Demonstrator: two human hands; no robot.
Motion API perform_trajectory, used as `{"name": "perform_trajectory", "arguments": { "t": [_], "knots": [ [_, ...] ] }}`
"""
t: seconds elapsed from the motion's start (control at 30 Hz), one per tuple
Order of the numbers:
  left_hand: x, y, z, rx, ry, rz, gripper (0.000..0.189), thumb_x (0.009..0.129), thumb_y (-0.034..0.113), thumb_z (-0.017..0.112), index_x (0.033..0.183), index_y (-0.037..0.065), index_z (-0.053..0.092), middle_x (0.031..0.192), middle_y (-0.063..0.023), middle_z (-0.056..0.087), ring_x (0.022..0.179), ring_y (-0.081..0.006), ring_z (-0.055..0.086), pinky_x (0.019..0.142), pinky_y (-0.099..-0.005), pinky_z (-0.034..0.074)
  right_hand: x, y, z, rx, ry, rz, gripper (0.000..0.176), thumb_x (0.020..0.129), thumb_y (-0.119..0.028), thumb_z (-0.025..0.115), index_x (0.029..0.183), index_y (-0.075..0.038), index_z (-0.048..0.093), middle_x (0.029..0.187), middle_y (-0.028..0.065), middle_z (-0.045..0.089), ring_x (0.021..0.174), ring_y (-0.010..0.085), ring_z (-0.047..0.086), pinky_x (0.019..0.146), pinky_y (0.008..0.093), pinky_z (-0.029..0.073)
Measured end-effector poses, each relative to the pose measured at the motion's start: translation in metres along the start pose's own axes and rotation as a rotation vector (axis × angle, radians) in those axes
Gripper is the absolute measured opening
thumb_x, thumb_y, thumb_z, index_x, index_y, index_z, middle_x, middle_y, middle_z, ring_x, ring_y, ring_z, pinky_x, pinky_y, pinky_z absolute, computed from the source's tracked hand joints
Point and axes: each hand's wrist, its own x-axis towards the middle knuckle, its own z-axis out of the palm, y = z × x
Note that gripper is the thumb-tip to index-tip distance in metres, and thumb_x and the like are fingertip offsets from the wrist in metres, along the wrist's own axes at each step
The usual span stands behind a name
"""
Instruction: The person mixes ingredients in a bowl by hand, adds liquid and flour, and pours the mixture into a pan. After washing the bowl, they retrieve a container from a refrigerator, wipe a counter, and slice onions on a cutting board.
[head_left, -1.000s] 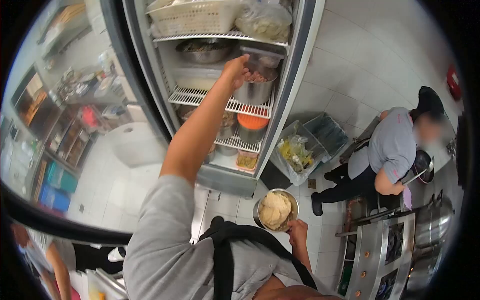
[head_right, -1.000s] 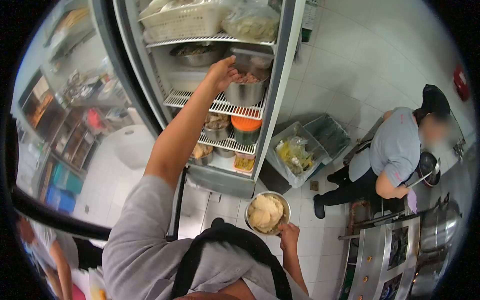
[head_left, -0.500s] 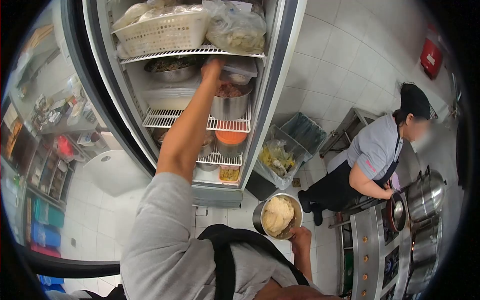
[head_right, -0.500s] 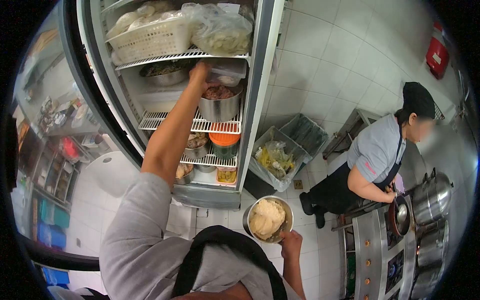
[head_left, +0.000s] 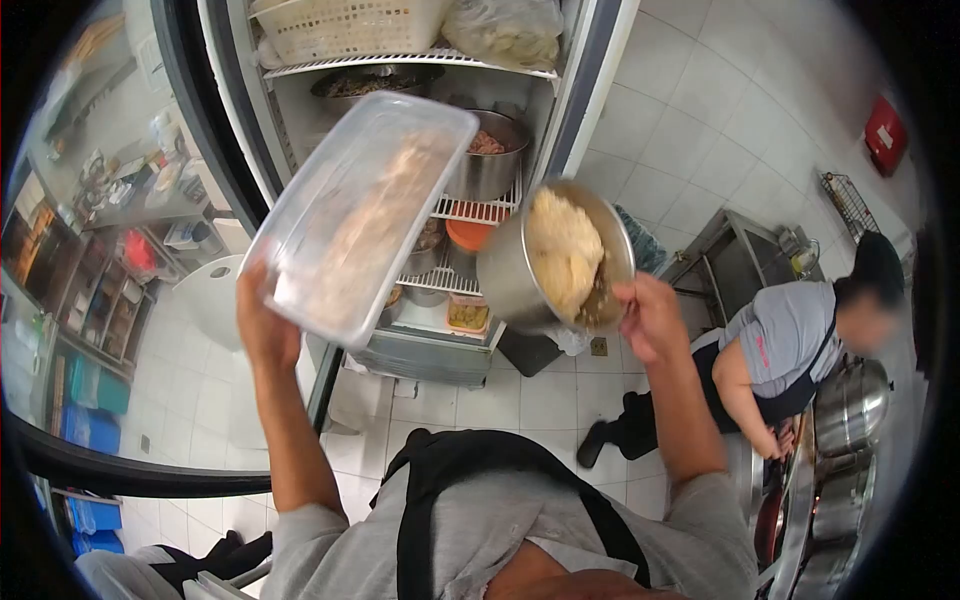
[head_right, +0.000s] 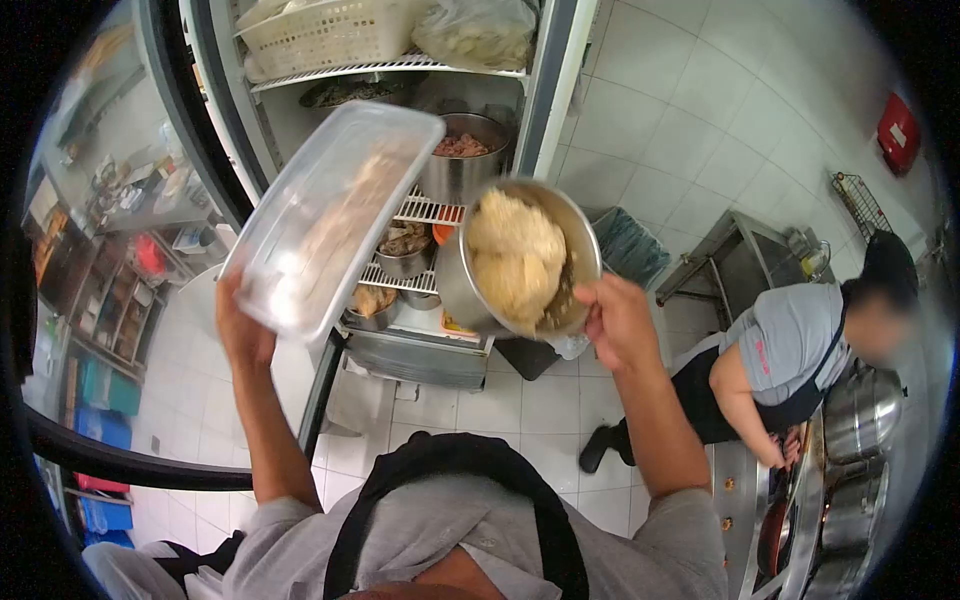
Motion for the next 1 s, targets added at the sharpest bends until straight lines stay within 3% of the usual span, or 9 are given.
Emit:
{"name": "perform_trajectory", "arguments": {
  "t": [0.13, 0.2, 0.37, 0.57, 0.7, 0.73, 0.83, 0.87, 1.0],
  "knots": [
    [-0.061, 0.031, -0.034, 0.014, 0.073, 0.005, 0.053, 0.088, 0.025, 0.041, 0.130, -0.006, 0.040, 0.128, -0.0203, 0.049, 0.115, -0.0291, 0.050, 0.096, -0.0394, 0.042, 0.055, -0.023, 0.052, 0.100, -0.147, -0.007, 0.014, 0.081, -0.006, 0.056, 0.091, 0.004, 0.055, 0.081, 0.0108, 0.057, 0.071, 0.0256, 0.061, 0.068, 0.0496, 0.056],
    [-0.077, 0.033, -0.043, 0.006, 0.120, -0.018, 0.054, 0.087, 0.025, 0.042, 0.132, -0.006, 0.038, 0.130, -0.0211, 0.047, 0.118, -0.0302, 0.048, 0.098, -0.0400, 0.041, 0.090, -0.032, 0.076, 0.007, -0.147, -0.025, 0.024, 0.085, -0.010, 0.048, 0.100, 0.008, 0.055, 0.098, 0.0186, 0.062, 0.087, 0.0325, 0.063, 0.079, 0.0535, 0.052],
    [-0.093, 0.018, -0.063, -0.005, 0.156, -0.110, 0.058, 0.084, 0.025, 0.043, 0.133, -0.005, 0.037, 0.132, -0.0213, 0.044, 0.123, -0.0310, 0.044, 0.102, -0.0410, 0.036, 0.152, -0.047, 0.133, -0.131, 0.005, -0.112, 0.024, 0.079, -0.007, 0.055, 0.096, 0.009, 0.051, 0.089, 0.0170, 0.051, 0.078, 0.0353, 0.059, 0.064, 0.0542, 0.055],
    [-0.084, -0.010, -0.094, 0.000, 0.213, -0.224, 0.050, 0.084, 0.024, 0.044, 0.124, -0.007, 0.044, 0.120, -0.0187, 0.052, 0.111, -0.0287, 0.052, 0.095, -0.0392, 0.041, 0.198, -0.037, 0.171, -0.088, 0.132, -0.071, 0.034, 0.078, -0.006, 0.055, 0.109, 0.006, 0.049, 0.100, 0.0161, 0.045, 0.079, 0.0375, 0.056, 0.068, 0.0595, 0.054],
    [-0.076, -0.013, -0.110, 0.013, 0.231, -0.292, 0.052, 0.081, 0.017, 0.047, 0.124, -0.012, 0.042, 0.115, -0.0194, 0.054, 0.104, -0.0277, 0.056, 0.089, -0.0376, 0.045, 0.247, -0.048, 0.171, -0.065, 0.253, -0.106, 0.040, 0.079, -0.004, 0.056, 0.116, 0.003, 0.046, 0.109, 0.0167, 0.043, 0.101, 0.0397, 0.050, 0.073, 0.0644, 0.051],
    [-0.074, -0.011, -0.108, -0.012, 0.212, -0.295, 0.051, 0.081, 0.016, 0.046, 0.124, -0.011, 0.042, 0.115, -0.0190, 0.054, 0.103, -0.0269, 0.057, 0.088, -0.0369, 0.046, 0.257, -0.052, 0.173, -0.036, 0.278, -0.091, 0.041, 0.083, -0.009, 0.057, 0.121, 0.000, 0.045, 0.123, 0.0177, 0.039, 0.110, 0.0389, 0.045, 0.074, 0.0666, 0.049],
    [-0.070, -0.010, -0.110, 0.044, 0.201, -0.271, 0.051, 0.081, 0.016, 0.046, 0.125, -0.010, 0.043, 0.115, -0.0187, 0.054, 0.102, -0.0263, 0.057, 0.088, -0.0361, 0.046, 0.272, -0.059, 0.192, 0.005, 0.349, -0.192, 0.042, 0.088, -0.016, 0.053, 0.127, -0.009, 0.041, 0.129, 0.0115, 0.036, 0.119, 0.0336, 0.039, 0.079, 0.0690, 0.046],
    [-0.069, -0.006, -0.106, 0.074, 0.227, -0.283, 0.052, 0.081, 0.017, 0.046, 0.126, -0.009, 0.043, 0.115, -0.0178, 0.054, 0.103, -0.0256, 0.056, 0.088, -0.0355, 0.045, 0.276, -0.062, 0.201, 0.027, 0.371, -0.179, 0.048, 0.090, -0.019, 0.052, 0.135, -0.016, 0.036, 0.141, 0.0105, 0.031, 0.126, 0.0287, 0.035, 0.088, 0.0673, 0.040],
    [-0.067, -0.010, -0.109, 0.116, 0.253, -0.273, 0.056, 0.076, 0.015, 0.045, 0.126, -0.009, 0.043, 0.117, -0.0175, 0.053, 0.106, -0.0249, 0.054, 0.091, -0.0342, 0.043, 0.329, -0.064, 0.221, 0.083, 0.398, -0.222, 0.044, 0.090, -0.019, 0.052, 0.132, -0.016, 0.040, 0.135, 0.0107, 0.036, 0.121, 0.0272, 0.038, 0.090, 0.0622, 0.039]
  ]
}}
